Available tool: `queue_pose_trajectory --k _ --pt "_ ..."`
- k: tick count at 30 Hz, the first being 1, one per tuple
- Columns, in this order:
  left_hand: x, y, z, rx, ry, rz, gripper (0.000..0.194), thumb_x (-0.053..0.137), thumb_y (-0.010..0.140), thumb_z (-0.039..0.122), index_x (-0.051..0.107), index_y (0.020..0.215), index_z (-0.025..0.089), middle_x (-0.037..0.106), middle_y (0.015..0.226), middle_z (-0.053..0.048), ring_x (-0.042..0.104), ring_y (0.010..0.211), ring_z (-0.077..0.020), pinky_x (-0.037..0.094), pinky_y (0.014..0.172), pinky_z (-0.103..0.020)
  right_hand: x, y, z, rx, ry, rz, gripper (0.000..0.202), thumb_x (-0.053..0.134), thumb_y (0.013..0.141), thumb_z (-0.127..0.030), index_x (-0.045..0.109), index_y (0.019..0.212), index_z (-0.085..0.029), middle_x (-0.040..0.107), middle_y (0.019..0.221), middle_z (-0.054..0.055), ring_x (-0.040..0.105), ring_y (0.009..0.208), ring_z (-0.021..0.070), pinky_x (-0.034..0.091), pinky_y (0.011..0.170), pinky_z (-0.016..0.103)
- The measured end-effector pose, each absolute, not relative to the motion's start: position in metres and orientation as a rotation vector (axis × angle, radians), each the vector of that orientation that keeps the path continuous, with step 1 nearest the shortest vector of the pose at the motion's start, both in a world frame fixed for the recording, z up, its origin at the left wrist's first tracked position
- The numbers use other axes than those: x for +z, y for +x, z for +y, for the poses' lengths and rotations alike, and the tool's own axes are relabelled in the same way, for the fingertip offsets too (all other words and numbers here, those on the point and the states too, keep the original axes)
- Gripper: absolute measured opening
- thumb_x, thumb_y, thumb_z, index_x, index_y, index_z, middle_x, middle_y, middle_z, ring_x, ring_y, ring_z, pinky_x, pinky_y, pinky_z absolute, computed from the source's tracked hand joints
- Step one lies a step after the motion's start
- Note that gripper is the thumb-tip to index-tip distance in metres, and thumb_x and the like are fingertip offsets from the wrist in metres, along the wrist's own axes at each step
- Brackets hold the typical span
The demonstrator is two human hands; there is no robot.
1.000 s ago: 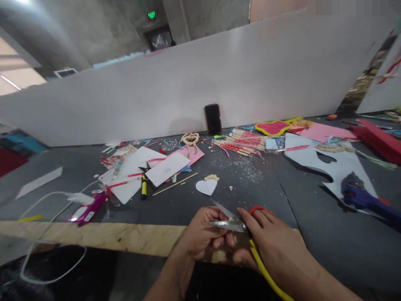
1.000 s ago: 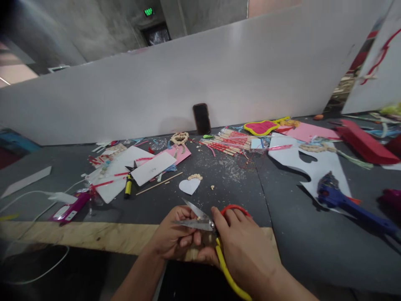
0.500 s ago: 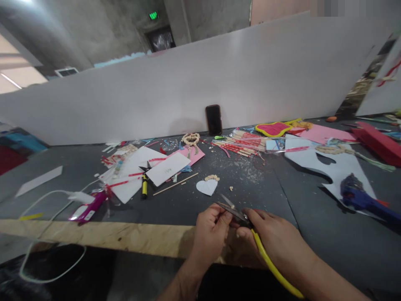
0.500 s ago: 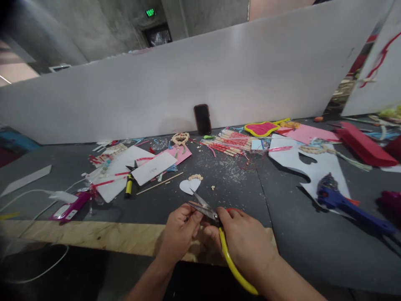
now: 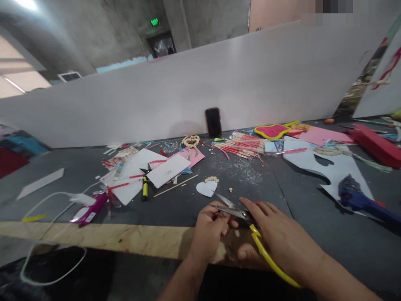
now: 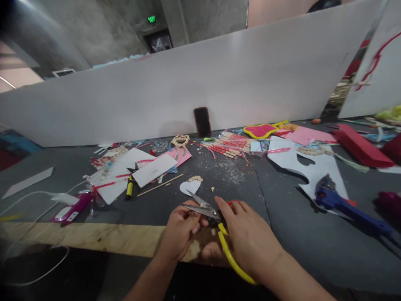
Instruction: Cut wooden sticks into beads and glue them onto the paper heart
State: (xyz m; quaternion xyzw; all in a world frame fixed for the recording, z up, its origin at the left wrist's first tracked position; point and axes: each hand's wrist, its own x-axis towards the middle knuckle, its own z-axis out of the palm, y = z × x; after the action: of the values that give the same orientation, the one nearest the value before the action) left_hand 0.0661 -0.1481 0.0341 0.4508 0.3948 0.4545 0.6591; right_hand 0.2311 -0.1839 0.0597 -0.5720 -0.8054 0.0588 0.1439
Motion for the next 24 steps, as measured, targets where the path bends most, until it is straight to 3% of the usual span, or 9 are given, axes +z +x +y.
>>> queue_pose_trajectory --k 5,11,14,19,24 --pt "0.035 0.072 -0.156 1.082 0.821 0.834 0.023 0.065 0.070 0.030 0.049 0.064 0.014 0.055 0.049 0.002 0.032 0.039 -0.0031 0.020 0.041 -0.017 0.060 0.237 -0.184 0.168 -1.621 -2.363 0.068 0.059 0.067 -0.026 0.038 0.131 -0.017 0.057 0.116 0.012 0.050 0.105 0.0269 0.045 0.083 0.042" --pt "0.041 0.047 -0.134 1.242 0.660 0.762 0.032 0.068 0.070 0.033 0.042 0.063 0.016 0.045 0.055 0.007 0.024 0.041 -0.0014 0.017 0.041 -0.015 0.055 0.253 -0.187 0.222 -1.686 -2.292 0.061 0.050 0.078 -0.049 0.040 0.129 -0.019 0.058 0.115 0.011 0.053 0.103 0.0240 0.046 0.081 0.038" --pt "0.044 0.035 -0.124 1.170 0.851 0.799 0.026 0.060 0.077 0.033 0.044 0.066 0.015 0.046 0.059 0.005 0.025 0.044 -0.0027 0.021 0.043 -0.016 0.043 0.260 -0.184 -0.023 -1.846 -2.217 0.053 0.046 0.081 -0.045 0.045 0.126 -0.018 0.060 0.107 0.012 0.054 0.099 0.0263 0.045 0.079 0.040" --pt "0.054 0.042 -0.125 1.133 1.313 1.009 0.014 0.057 0.079 0.028 0.049 0.073 0.017 0.043 0.060 0.005 0.036 0.052 -0.0060 0.028 0.050 -0.017 0.034 0.257 -0.179 -0.271 -1.961 -2.294 0.049 0.046 0.076 -0.023 0.046 0.125 -0.020 0.059 0.098 0.010 0.054 0.090 0.0258 0.043 0.073 0.039" --pt "0.056 0.064 -0.127 0.802 2.069 1.206 0.010 0.052 0.080 0.023 0.062 0.082 0.019 0.061 0.070 0.000 0.052 0.063 -0.0130 0.034 0.059 -0.022 0.038 0.247 -0.178 -0.326 -1.932 -2.312 0.049 0.047 0.075 -0.022 0.047 0.124 -0.021 0.058 0.097 0.010 0.051 0.088 0.0258 0.041 0.070 0.037"
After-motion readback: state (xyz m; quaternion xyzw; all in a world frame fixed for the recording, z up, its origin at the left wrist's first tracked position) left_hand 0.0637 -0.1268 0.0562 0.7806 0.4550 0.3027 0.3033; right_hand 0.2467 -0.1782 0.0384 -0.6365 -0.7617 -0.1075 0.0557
